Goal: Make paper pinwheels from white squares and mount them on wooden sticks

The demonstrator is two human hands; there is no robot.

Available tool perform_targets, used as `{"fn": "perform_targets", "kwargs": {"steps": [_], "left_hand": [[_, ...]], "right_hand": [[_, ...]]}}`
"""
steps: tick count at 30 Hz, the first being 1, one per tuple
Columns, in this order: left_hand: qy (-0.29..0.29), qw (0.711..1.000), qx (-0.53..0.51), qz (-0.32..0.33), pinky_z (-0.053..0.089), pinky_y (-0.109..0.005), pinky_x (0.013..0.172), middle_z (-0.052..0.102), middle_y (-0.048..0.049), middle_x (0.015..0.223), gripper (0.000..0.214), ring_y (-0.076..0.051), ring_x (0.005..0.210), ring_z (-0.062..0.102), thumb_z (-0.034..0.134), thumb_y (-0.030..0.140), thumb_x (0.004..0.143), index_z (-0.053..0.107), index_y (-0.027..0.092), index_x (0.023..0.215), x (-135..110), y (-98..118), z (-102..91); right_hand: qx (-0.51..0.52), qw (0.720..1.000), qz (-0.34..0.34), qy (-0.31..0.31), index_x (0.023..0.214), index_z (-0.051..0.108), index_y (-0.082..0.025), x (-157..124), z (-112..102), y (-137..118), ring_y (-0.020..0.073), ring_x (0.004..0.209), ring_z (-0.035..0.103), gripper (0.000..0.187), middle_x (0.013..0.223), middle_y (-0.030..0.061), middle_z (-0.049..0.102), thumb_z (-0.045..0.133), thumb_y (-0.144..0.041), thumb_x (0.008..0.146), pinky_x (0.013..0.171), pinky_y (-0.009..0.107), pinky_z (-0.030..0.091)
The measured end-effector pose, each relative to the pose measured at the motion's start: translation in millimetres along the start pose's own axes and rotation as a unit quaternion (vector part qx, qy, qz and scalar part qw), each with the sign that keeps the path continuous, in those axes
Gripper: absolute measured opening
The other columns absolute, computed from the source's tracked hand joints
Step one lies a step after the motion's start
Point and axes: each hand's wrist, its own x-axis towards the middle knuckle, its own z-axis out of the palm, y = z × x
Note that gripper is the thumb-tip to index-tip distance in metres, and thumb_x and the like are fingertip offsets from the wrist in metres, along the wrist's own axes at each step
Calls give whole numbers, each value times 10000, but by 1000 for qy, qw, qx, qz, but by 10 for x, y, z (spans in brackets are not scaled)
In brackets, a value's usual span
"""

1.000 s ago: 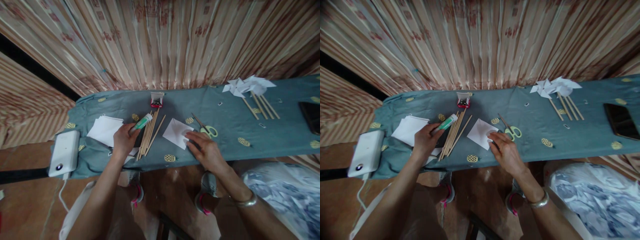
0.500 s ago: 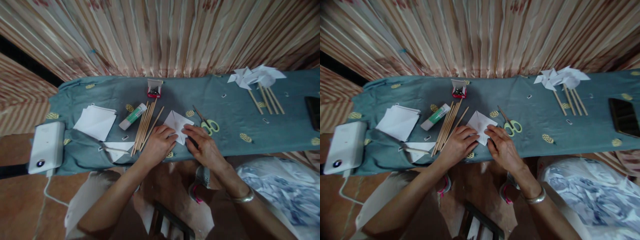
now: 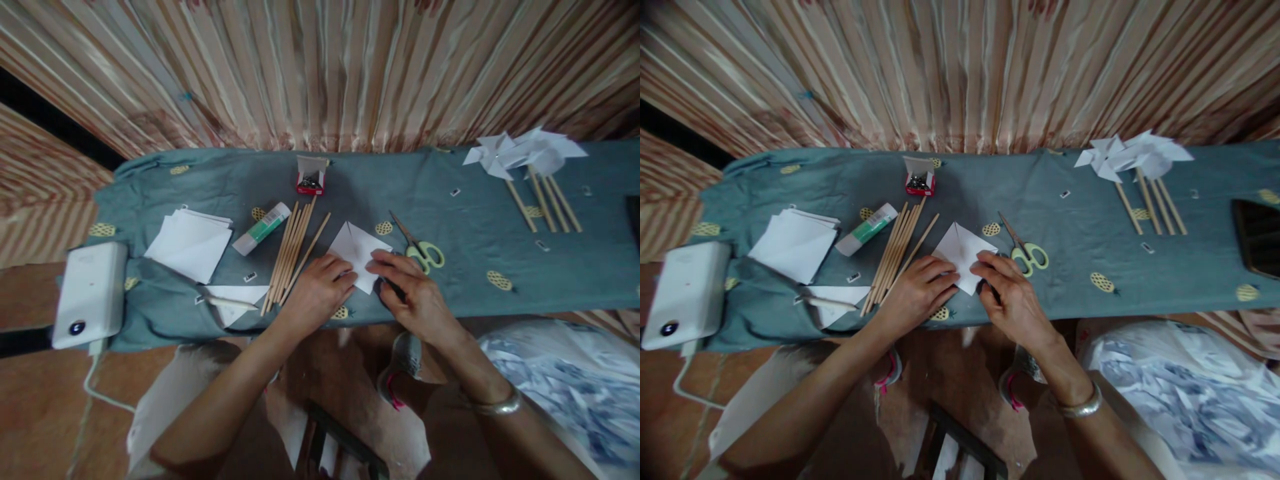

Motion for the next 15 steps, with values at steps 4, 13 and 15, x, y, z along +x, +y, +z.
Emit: {"fn": "perform_targets", "kwargs": {"steps": [4,13,15], "left_hand": [[-4,1000,8,4,506,-363,835,669,-73,972,129,-216,954,578,556,209,918,657,140,959,-3,-5,21],[-18,1000,22,2,505,-354,822,670,-80,933,130,-216,933,583,527,179,929,646,127,920,14,17,32],[-20,1000,12,-11,511,-357,817,671,-86,904,148,-215,923,587,512,167,933,648,120,901,29,31,29]], "right_hand": [[5,1000,-1,6,1097,670,-209,1,9,10,252,1193,569,349,1279,102,619,472,-96,833,1044,477,441],[24,1000,11,6,1093,670,-222,15,-1,-13,262,1201,564,336,1275,98,623,502,-118,822,1051,488,429],[36,999,24,7,1104,663,-228,20,-5,-30,269,1202,561,328,1280,95,619,551,-150,806,1047,486,431]]}}
